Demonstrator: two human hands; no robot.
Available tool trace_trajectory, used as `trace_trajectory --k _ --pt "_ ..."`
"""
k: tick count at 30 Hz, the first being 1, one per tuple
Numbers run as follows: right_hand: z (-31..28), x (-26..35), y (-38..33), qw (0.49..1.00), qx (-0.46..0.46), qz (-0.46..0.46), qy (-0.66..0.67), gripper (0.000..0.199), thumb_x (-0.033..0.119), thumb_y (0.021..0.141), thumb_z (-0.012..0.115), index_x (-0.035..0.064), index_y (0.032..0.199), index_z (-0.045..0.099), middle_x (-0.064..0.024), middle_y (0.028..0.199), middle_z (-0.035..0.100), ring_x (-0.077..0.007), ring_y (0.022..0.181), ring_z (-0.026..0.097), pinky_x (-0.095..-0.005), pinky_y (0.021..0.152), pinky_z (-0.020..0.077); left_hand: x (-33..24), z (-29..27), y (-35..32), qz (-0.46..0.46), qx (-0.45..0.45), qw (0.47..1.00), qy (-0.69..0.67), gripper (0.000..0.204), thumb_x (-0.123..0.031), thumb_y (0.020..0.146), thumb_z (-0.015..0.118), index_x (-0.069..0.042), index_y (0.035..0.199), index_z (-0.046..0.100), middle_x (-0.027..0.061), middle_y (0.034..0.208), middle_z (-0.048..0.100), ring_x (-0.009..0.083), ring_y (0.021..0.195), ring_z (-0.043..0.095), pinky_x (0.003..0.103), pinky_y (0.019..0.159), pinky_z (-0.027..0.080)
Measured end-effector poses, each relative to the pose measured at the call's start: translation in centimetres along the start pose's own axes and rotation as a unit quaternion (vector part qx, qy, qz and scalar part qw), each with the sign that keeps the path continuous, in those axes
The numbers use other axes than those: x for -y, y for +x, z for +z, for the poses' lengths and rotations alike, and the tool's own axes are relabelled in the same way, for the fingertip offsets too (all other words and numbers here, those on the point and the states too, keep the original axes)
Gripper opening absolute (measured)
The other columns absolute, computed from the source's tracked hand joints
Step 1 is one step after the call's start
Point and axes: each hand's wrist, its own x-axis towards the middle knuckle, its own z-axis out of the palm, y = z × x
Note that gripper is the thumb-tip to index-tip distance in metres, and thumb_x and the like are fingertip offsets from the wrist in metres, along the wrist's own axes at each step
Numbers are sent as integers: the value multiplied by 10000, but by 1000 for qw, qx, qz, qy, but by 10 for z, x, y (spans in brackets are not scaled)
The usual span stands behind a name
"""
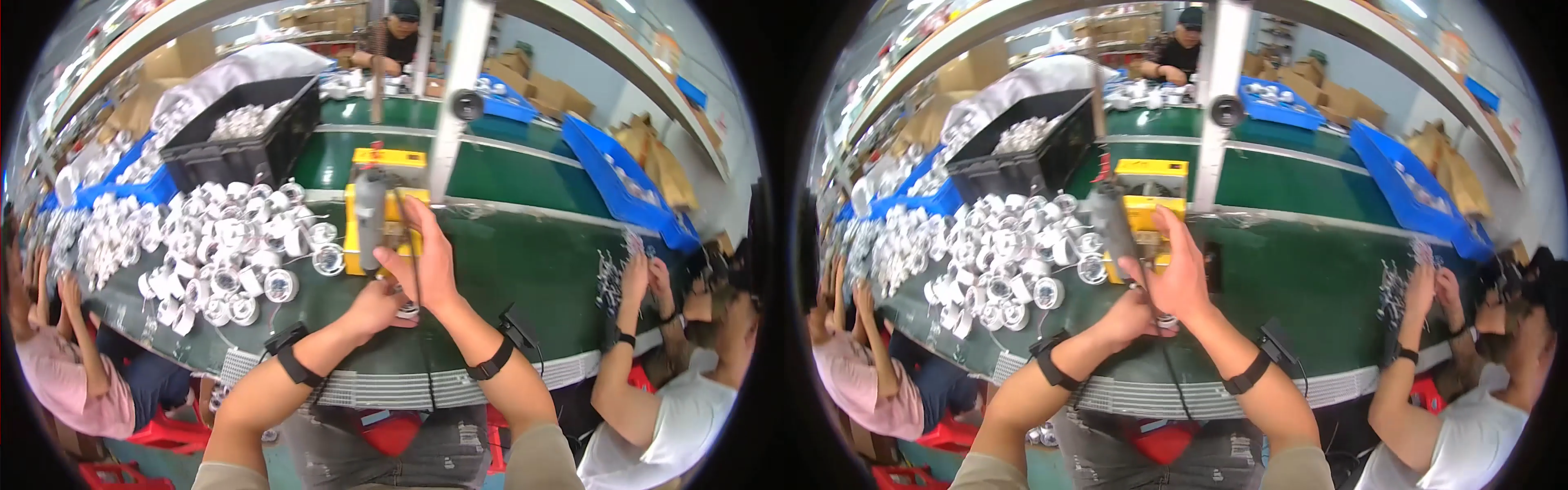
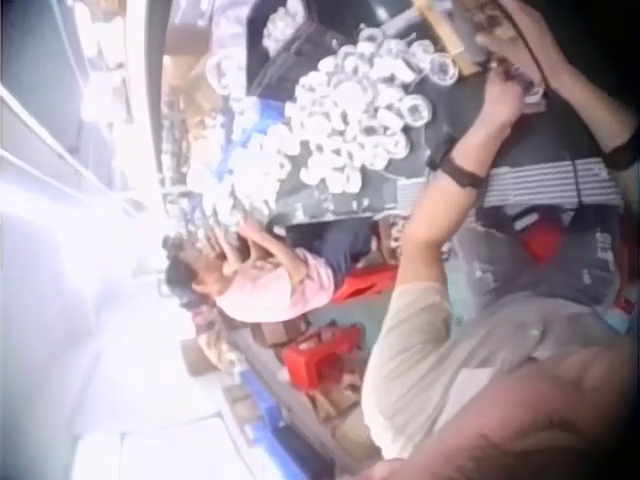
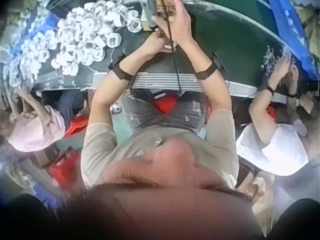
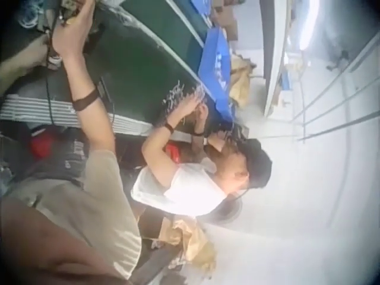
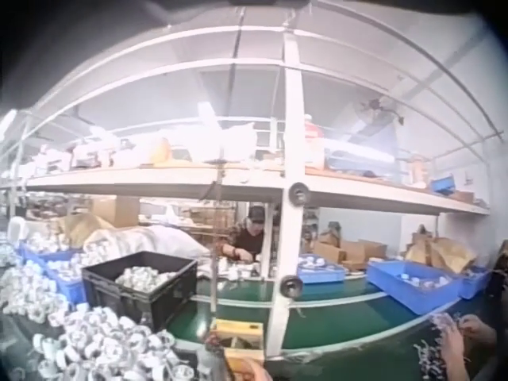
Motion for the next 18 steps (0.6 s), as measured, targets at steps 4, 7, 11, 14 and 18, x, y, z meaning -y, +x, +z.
trace_trajectory --k 4,7,11,14,18 --pt "12 6 0 994 16 -37 -106 798 333 693 843 41 1337 472 -157 1159 595 -305 1052 533 -386 889 454 -12 5 -8 12 8 1000 5 323 -151 984 452 44 1231 525 148 1117 628 246 966 649 378 764 593" --pt "21 8 10 981 56 -88 -160 755 302 695 842 17 1304 497 -148 1094 611 -290 1045 548 -385 922 437 -5 5 -7 50 -9 999 -13 324 -151 984 453 39 1234 532 160 1133 624 254 967 653 377 760 593" --pt "33 0 11 997 16 -79 21 587 252 837 670 2 1319 446 -139 842 660 -217 730 639 -356 780 525 9 -2 0 25 2 1000 16 343 -139 978 453 37 1267 514 180 1141 619 264 914 677 355 732 596" --pt "29 3 30 970 -102 -49 214 567 300 932 526 32 1395 338 -123 762 610 -198 629 601 -324 632 524 7 9 7 1 -16 1000 -11 365 -125 971 446 57 1285 492 188 1111 631 248 836 697 334 708 594" --pt "25 19 51 936 -164 55 306 501 328 996 397 48 1397 286 -69 639 463 -158 501 481 -307 485 441 3 5 4 -38 -51 998 -27 351 -104 989 433 34 1310 460 146 1063 619 212 833 673 315 734 598"
